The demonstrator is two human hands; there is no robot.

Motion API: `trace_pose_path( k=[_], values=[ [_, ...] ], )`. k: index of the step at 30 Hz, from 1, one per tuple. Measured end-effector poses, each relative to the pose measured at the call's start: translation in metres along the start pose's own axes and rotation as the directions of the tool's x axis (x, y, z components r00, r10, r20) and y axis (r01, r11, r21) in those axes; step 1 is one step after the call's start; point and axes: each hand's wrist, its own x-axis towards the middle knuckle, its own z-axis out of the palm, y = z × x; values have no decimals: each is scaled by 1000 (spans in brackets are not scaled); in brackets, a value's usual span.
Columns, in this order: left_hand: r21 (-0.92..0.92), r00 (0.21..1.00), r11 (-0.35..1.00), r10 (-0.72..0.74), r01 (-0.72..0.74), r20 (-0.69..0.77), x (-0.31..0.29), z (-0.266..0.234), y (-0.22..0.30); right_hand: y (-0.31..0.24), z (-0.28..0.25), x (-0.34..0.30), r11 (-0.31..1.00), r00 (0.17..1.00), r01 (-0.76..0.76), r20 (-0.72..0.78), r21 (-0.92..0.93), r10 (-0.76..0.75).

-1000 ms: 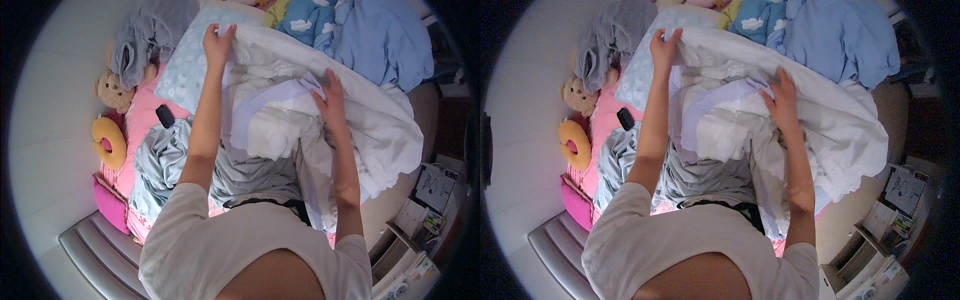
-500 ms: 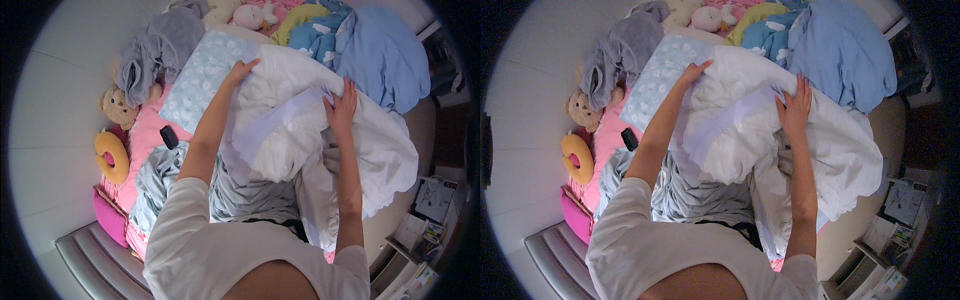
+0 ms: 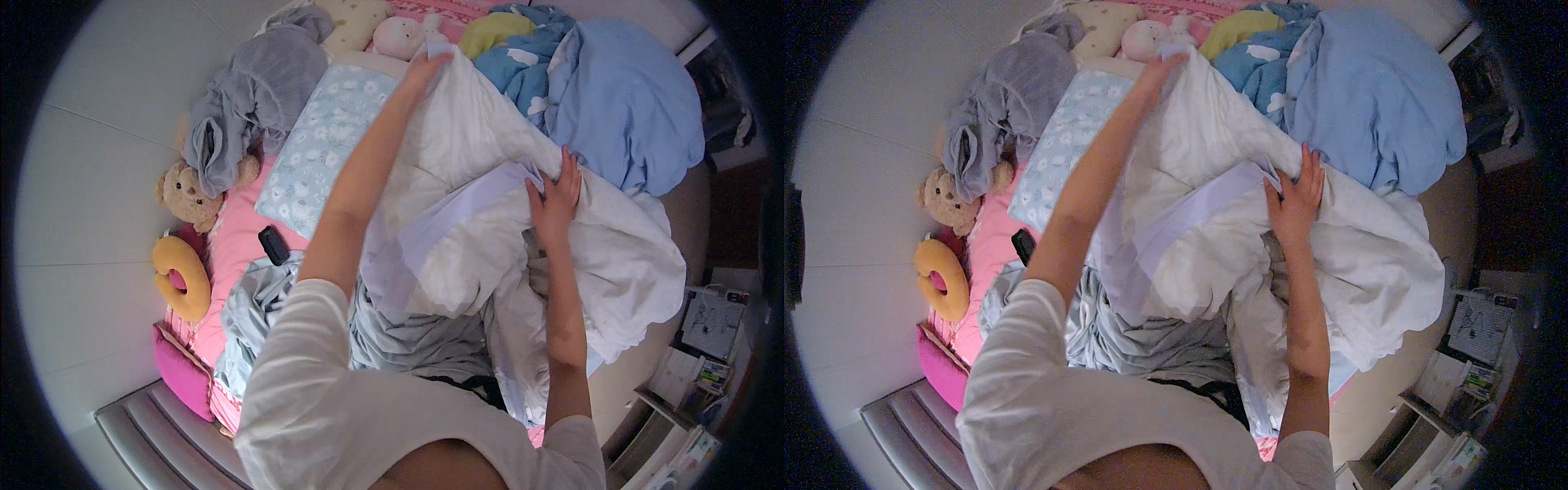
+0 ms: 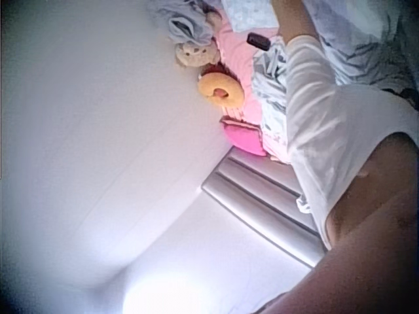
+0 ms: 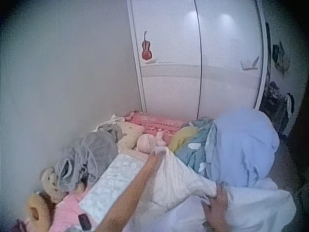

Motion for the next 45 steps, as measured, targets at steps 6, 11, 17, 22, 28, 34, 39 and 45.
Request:
trace_pose_path(
  k=[6, 11, 17, 22, 28, 34, 39, 45],
  values=[
    [287, 970, 938, 230, -197, -86, 47, -42, -60, 0, -2, 6, 995, 996, 74, -54, -61, -78],
    [361, 963, 918, 72, -166, 259, 28, -99, 34, 1, -17, 6, 992, 991, 30, -123, -125, -45],
    [318, 915, 909, 138, -269, 379, -118, -92, -6, -23, -38, 2, 870, 984, -133, -41, 474, 173],
    [-92, 651, 995, 51, 28, 758, -285, -72, 4, -56, -59, -12, 513, 945, -321, 238, 796, 223],
    [339, 837, 782, 396, -523, 377, -330, -43, 28, -53, -116, -24, 262, 856, -309, 148, 914, 495],
    [316, 906, 871, 275, -376, 321, -323, -19, 56, -28, -194, -43, 256, 821, -235, 51, 938, 569],
    [293, 866, 849, 314, -440, 390, -318, 3, 84, -13, -227, -58, 207, 732, -248, 43, 947, 679],
    [430, 633, 470, 485, -771, 603, -321, -3, 72, 4, -254, -64, 119, 621, -56, -58, 991, 781]
  ],
)
